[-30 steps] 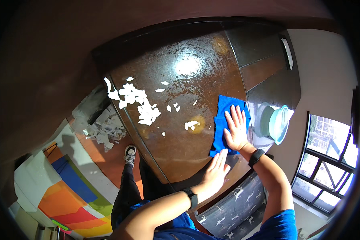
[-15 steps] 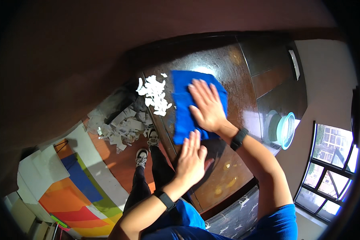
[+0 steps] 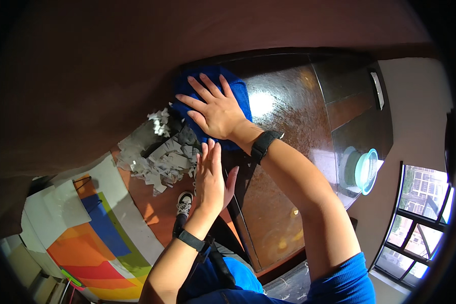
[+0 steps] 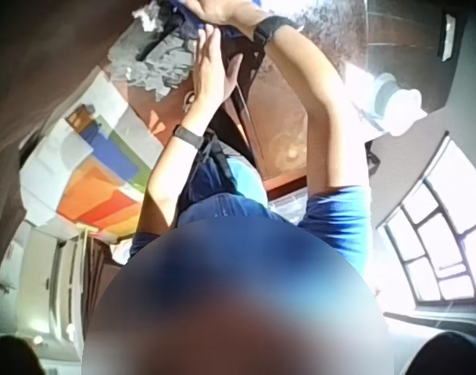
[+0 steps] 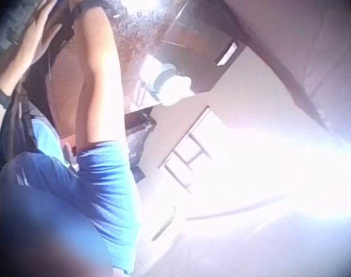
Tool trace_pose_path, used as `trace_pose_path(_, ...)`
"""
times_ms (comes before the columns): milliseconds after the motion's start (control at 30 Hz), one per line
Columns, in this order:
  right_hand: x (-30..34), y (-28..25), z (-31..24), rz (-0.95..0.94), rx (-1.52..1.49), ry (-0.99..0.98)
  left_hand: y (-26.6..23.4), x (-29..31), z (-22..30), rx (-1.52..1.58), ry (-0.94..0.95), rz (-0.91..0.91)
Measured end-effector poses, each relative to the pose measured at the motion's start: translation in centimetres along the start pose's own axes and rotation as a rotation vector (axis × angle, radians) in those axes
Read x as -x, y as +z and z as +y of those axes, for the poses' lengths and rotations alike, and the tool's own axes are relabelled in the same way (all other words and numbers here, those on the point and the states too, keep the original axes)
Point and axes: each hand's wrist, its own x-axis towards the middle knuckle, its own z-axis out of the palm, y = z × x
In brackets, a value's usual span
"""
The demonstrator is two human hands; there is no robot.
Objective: Cleaning a wooden desk using a cloth and a bowl of water.
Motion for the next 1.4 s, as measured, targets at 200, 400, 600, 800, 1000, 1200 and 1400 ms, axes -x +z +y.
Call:
trace_pose_path(200, 6.1, -1.7, -3.8, -0.144, -0.09, 0.011, 1.2, 6.5, 2.8, 0.196, -0.123, -0.055)
trace_pose_path(400, 9.1, -2.9, -3.8, -0.198, -0.056, 0.204, 0.5, 8.4, 2.2, 0.239, -0.032, -0.223)
trace_pose_path(600, -3.9, 1.0, -1.0, -0.094, -0.005, 0.151, 1.9, -2.8, -1.4, 0.379, -0.205, 0.26)
trace_pose_path(800, -1.4, 0.7, -2.0, -0.161, -0.005, 0.011, 0.5, 0.1, -3.3, 0.412, -0.516, -0.015)
trace_pose_path(1000, 7.5, -2.6, -5.9, -0.339, -0.126, 0.024, 1.6, 9.6, -0.1, 0.435, -0.321, -0.084)
trace_pose_path(1200, -2.7, 1.3, -2.1, -0.137, -0.003, 0.166, 0.2, -3.3, -7.5, 0.704, -0.413, 0.114)
trace_pose_path(1400, -0.6, -0.8, -5.4, -0.332, 0.275, 0.162, 1.6, -0.7, -6.1, 1.065, -0.511, 0.218)
